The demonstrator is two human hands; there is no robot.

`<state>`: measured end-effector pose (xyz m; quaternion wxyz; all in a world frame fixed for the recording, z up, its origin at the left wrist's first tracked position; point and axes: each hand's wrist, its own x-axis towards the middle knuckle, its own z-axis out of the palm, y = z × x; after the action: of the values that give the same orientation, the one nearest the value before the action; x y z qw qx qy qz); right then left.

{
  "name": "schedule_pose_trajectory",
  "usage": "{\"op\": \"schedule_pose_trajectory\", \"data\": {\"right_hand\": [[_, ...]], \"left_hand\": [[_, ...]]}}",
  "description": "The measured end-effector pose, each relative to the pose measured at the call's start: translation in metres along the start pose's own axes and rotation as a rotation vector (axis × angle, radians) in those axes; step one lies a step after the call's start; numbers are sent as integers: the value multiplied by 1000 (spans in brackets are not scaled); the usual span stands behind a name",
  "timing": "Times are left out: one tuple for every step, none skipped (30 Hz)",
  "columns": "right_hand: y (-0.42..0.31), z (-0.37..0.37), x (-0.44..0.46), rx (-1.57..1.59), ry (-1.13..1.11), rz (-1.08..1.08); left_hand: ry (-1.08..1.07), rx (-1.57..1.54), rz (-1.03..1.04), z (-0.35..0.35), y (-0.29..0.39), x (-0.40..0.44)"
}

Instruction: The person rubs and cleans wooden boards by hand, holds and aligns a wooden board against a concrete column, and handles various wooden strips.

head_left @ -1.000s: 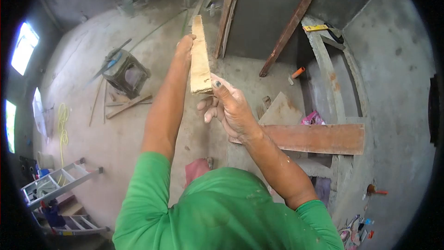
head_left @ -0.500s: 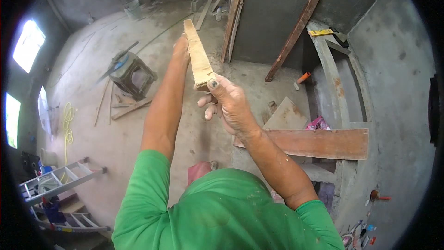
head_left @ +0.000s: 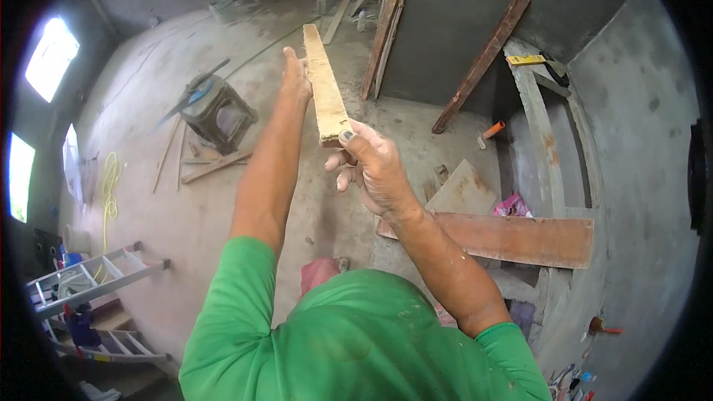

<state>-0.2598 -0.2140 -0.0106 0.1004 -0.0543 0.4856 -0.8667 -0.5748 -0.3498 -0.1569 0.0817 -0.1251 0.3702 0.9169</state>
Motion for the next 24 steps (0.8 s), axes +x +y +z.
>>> {"op": "schedule_pose_trajectory", "data": {"right_hand": [[1,-1,1,0,1,2],[2,-1,2,-1,6,4],[3,-2,4,-2,15,7],[3,-2,6,-1,20,6],[4,-2,7,-11,25,8],[4,-3,9,-21,29,9],[6,-3,10,-20,32,9],[8,-4,11,-66,35,1],[10,-4,11,-111,37,-7],[11,-3,10,-110,38,-6],[12,0,10,-171,69,-9],[13,1,9,-232,99,-11],[13,1,8,-233,100,-11],[12,0,7,-306,107,19],[13,0,6,-381,115,49],[14,2,3,-381,117,49],[14,3,0,-438,117,52],[14,5,-2,-495,116,56],[13,6,-3,-495,117,60],[13,6,-3,-482,113,52],[13,5,-5,-468,112,43],[12,3,-5,-465,119,46],[12,0,-2,-340,120,42],[10,-2,1,-215,119,36]], "left_hand": [[15,22,-3,0,3,-5],[30,44,-8,2,5,-12],[30,45,-12,2,6,-13],[14,29,-15,-2,6,-8],[-3,13,-18,-5,5,-3],[-5,14,-22,-7,3,1],[-3,13,-36,-7,4,1],[-1,12,-48,-6,6,0],[0,13,-50,-6,6,-1],[25,20,-48,-6,7,-2],[50,26,-46,-5,7,-3],[50,26,-47,-6,7,-4],[39,16,-81,-7,10,-4],[29,8,-116,-7,10,-4],[28,8,-118,-7,10,-3],[34,42,-97,-9,11,-2],[40,75,-76,-9,11,-2],[41,73,-78,-9,10,0],[22,78,-70,-12,8,7],[5,84,-65,-16,5,14],[8,85,-72,-19,3,20],[-5,123,-93,-16,6,21],[-21,162,-113,-12,7,21],[-23,163,-118,-8,8,21]]}}
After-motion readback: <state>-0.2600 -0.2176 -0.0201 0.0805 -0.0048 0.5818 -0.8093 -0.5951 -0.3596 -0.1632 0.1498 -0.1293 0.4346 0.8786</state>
